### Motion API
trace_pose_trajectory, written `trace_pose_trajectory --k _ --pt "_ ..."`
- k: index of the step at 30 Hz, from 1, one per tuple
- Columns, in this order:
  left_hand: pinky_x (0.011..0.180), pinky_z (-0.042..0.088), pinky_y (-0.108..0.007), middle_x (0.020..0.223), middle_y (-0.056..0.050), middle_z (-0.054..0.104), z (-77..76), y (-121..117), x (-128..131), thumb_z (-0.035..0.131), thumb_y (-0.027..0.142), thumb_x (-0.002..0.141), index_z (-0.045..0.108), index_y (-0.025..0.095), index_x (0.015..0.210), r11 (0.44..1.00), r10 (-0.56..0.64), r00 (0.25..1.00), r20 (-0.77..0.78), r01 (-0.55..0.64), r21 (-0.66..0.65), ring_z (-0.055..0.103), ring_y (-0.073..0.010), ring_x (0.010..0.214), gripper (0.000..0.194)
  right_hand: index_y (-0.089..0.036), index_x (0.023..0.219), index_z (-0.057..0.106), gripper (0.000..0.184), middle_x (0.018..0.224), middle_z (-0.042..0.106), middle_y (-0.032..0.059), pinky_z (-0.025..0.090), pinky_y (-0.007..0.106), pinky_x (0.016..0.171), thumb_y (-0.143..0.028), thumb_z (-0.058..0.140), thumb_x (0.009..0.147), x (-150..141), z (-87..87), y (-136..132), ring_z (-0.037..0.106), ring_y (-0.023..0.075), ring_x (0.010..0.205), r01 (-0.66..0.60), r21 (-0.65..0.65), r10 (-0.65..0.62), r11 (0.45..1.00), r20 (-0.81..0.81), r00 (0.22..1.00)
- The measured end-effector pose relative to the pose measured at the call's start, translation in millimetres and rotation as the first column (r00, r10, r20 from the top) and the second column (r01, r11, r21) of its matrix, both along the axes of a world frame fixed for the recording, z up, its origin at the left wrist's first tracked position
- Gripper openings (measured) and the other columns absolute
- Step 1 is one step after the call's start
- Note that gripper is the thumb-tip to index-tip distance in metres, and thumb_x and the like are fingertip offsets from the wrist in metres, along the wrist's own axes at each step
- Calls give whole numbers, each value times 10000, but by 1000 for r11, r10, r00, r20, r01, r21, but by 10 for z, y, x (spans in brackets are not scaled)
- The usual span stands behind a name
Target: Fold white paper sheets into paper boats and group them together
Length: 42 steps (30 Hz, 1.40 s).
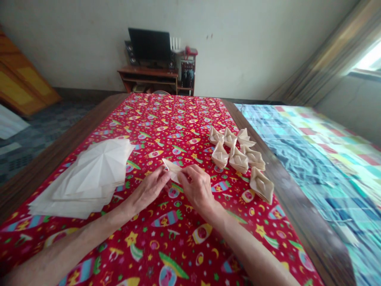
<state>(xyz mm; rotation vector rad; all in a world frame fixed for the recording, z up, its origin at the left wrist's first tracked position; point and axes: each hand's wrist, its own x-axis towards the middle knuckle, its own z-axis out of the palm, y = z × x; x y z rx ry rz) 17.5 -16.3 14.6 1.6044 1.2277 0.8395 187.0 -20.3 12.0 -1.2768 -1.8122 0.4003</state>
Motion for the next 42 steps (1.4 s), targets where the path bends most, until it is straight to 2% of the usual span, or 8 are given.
trace_pose_trajectory --k 5,10,24,29,33,36,39,42 --pt "496 401 -224 573 5 594 -12 10 40 455 278 865 558 154 749 997 78 978 -194 -80 -2 569 -141 531 199 -197 895 682 158 850 663 54 473 252 683 -249 533 884 -54 29 -100 607 148 744 -112 8 112 994 39 993" --pt "540 419 -225 688 -31 656 -32 35 3 434 213 841 600 139 802 998 64 974 -216 -62 17 610 -163 629 185 -216 957 696 177 858 684 46 471 244 677 -227 535 883 -23 -16 -64 622 149 734 -137 -55 143 989 115 983" --pt "594 453 -244 732 -48 686 -45 82 -125 474 304 818 653 114 899 999 -32 984 -177 32 -2 633 -192 664 274 -207 858 720 132 768 692 20 466 229 629 -288 617 847 70 -16 -66 616 134 669 -155 -109 158 982 18 987" --pt "531 415 -223 643 -27 649 -51 91 -123 458 337 824 644 125 769 999 -42 982 -183 44 10 584 -161 569 287 -196 812 711 156 757 698 23 462 227 616 -253 573 858 55 34 -86 623 137 663 -137 -111 135 984 -28 991" --pt "476 354 -209 586 -12 603 -66 79 -105 439 345 838 627 125 721 998 -51 975 -216 56 18 519 -132 504 312 -179 675 648 262 639 654 8 416 212 526 -287 518 876 27 58 -80 580 118 567 -107 -202 101 973 -42 994" --pt "462 325 -207 549 5 558 -79 61 -87 424 340 853 617 131 714 997 -51 972 -228 63 44 477 -118 479 317 -190 737 595 126 642 637 -6 408 204 506 -291 579 810 -1 42 -58 566 118 560 -23 -231 9 973 -65 998" --pt "500 350 -208 586 7 558 -93 48 -75 429 327 859 595 143 679 991 -45 974 -222 72 115 482 -115 520 306 -192 796 565 135 588 584 -31 370 193 456 -324 592 786 -17 14 -38 513 105 505 13 -293 -44 956 -101 994" --pt "534 379 -207 599 6 549 -111 46 -71 439 294 858 568 151 626 979 -39 971 -236 85 188 483 -113 544 301 -186 629 552 248 487 496 -43 290 189 413 -358 551 808 -9 -6 -34 435 85 439 -18 -395 1 919 -42 999"
